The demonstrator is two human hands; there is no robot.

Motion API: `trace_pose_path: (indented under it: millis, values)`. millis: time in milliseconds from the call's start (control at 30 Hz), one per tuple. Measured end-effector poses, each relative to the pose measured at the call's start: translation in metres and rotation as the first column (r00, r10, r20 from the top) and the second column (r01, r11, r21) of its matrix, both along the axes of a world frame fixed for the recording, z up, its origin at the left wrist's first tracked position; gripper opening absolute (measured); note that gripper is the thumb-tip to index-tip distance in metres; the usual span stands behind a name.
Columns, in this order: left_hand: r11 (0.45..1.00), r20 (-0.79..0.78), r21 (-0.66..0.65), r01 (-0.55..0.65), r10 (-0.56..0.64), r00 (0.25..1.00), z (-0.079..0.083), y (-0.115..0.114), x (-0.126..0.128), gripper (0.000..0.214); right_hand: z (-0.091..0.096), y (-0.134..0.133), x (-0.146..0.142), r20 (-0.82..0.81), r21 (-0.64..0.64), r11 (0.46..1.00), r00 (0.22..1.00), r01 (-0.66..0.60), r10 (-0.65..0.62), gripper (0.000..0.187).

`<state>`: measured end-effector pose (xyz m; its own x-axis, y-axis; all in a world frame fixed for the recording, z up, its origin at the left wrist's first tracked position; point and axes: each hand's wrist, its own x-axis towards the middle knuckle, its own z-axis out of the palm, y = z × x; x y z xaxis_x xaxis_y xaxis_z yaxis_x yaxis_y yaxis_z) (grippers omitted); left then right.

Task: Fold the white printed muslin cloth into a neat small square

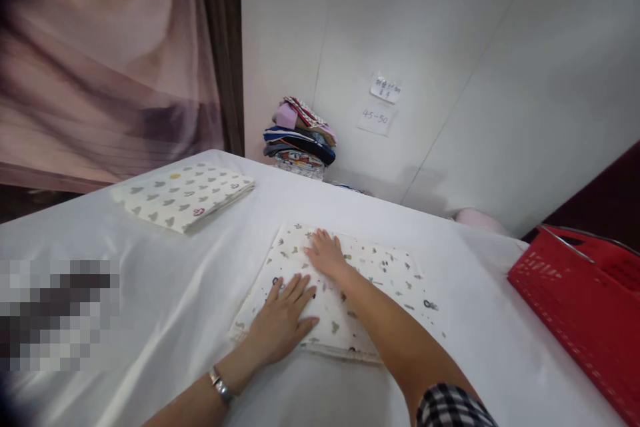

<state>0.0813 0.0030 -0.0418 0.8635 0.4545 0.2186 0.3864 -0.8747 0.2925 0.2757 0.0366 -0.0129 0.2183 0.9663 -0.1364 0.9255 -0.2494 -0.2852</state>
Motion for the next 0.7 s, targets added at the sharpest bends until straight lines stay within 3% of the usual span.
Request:
trace_pose_path:
  millis: [167,267,500,700]
  values:
    - [1.0,0.02,0.019,0.003,-0.003,1.0,-0.003,0.002,0.001,0.057,-0.009,-0.071,0.069,0.146,0.003,0.973,0.963,0.231,-0.229,0.066]
    - [1.0,0.011,0.026,0.003,-0.003,1.0,-0.003,0.003,0.001,0.056,-0.015,-0.098,0.099,0.172,-0.013,0.935,0.922,0.356,-0.348,0.065]
    - [0.998,0.013,0.067,-0.006,0.005,1.0,-0.005,0.006,0.002,0.056,-0.011,-0.106,0.112,0.126,-0.022,0.932,0.925,0.362,-0.357,0.067]
    - [0.997,0.003,0.071,0.003,-0.003,1.0,-0.006,0.007,0.002,0.057,-0.021,-0.128,0.132,0.223,0.022,0.854,0.83,0.52,-0.511,0.066]
